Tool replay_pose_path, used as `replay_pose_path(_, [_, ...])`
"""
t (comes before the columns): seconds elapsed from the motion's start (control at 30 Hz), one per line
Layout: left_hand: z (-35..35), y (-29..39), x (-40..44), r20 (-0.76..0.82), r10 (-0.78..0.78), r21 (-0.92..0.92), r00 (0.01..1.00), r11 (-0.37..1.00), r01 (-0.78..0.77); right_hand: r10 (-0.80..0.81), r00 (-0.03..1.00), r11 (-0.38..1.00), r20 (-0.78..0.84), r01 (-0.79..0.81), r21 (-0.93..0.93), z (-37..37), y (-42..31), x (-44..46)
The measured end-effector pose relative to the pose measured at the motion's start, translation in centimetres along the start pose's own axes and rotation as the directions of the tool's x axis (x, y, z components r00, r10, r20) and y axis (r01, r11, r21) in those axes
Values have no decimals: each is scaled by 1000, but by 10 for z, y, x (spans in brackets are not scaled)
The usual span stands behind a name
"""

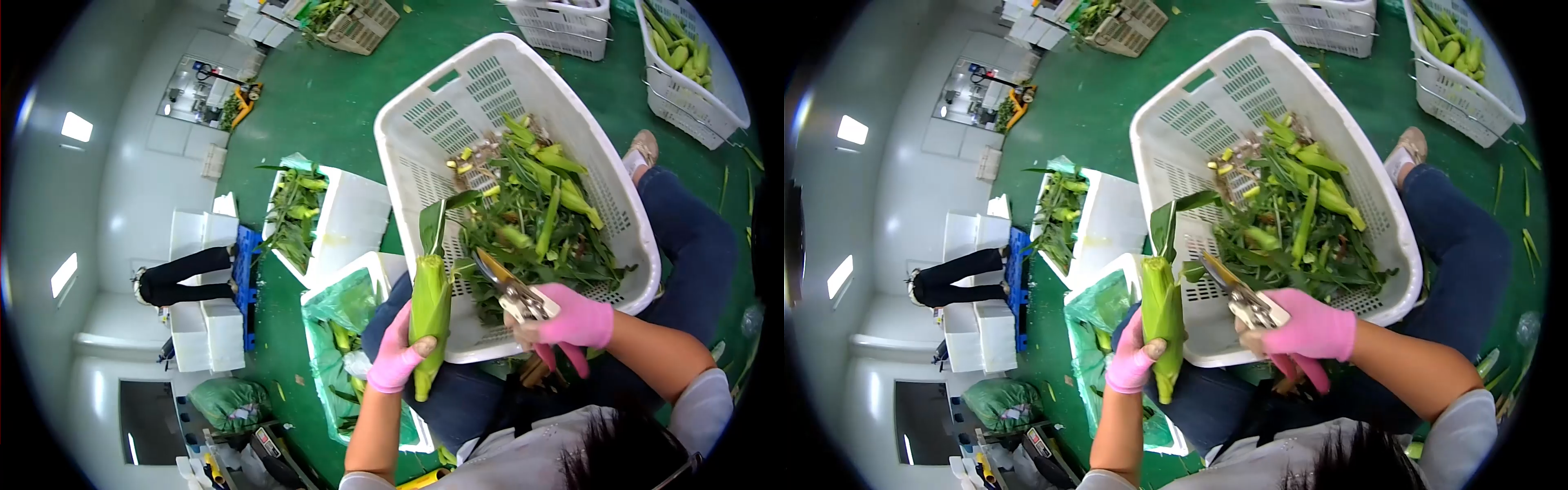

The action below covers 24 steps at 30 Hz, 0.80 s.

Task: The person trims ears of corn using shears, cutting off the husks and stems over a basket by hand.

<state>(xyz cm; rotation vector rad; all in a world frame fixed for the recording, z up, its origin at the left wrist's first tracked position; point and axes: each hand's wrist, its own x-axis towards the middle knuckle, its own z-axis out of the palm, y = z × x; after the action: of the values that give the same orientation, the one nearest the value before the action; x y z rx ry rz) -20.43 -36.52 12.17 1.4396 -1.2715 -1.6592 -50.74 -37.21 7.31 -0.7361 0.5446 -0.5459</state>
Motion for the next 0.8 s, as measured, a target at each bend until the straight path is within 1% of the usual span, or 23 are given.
replay_pose_path(0.03, [0,-4,2,-33,45,0,998,999,-45,53,997,998,51,-55,36,3,-4,-3])
replay_pose_path(0.07, [2,-3,2,-46,53,-13,998,998,-53,162,985,983,61,-156,-92,6,-7,-5])
replay_pose_path(0.13, [2,-10,3,-29,99,29,995,995,-99,-1,994,989,111,18,-145,14,17,6])
replay_pose_path(0.17, [6,-12,3,-8,88,72,996,994,-87,19,996,983,86,-3,-186,16,21,9])
replay_pose_path(0.23, [16,-15,3,43,66,158,997,985,-72,-99,995,937,-22,86,-337,20,20,7])
replay_pose_path(0.27, [20,-18,5,85,45,112,995,992,-54,-164,984,900,-66,122,-418,21,18,7])
replay_pose_path(0.3, [22,-21,6,121,28,68,992,997,-37,-145,980,844,-136,50,-534,19,11,7])
replay_pose_path(0.33, [24,-24,8,153,17,25,988,999,-21,-164,976,928,-144,103,-359,15,15,7])
replay_pose_path(0.4, [29,-30,15,118,35,-75,992,997,-27,-116,970,986,-215,86,-146,16,16,4])
replay_pose_path(0.47, [39,-20,20,-2,89,-217,996,972,-87,-147,970,989,-196,138,-58,15,7,-1])
replay_pose_path(0.5, [41,-17,26,-85,125,-263,989,954,-143,20,981,998,-192,-9,57,19,-11,-8])
replay_pose_path(0.53, [40,-14,31,-187,178,-271,966,936,-225,-47,987,996,-151,57,63,16,-3,-3])
replay_pose_path(0.6, [20,-24,54,-312,380,-178,870,877,-447,-49,997,987,-53,56,151,18,-6,-6])
replay_pose_path(0.63, [20,-15,61,-389,436,-123,812,848,-515,-104,994,985,27,99,143,16,4,-4])
replay_pose_path(0.67, [22,-4,66,-457,487,-64,744,817,-573,-97,992,991,74,90,100,14,12,-2])
replay_pose_path(0.7, [24,4,69,-515,532,-3,672,783,-622,-64,994,992,92,54,111,18,11,-2])
replay_pose_path(0.73, [27,8,71,-531,542,-20,651,760,-649,-31,994,992,103,18,123,21,10,-3])
replay_pose_path(0.8, [36,12,72,-556,551,-67,622,717,-694,27,999,999,34,-29,40,21,22,4])
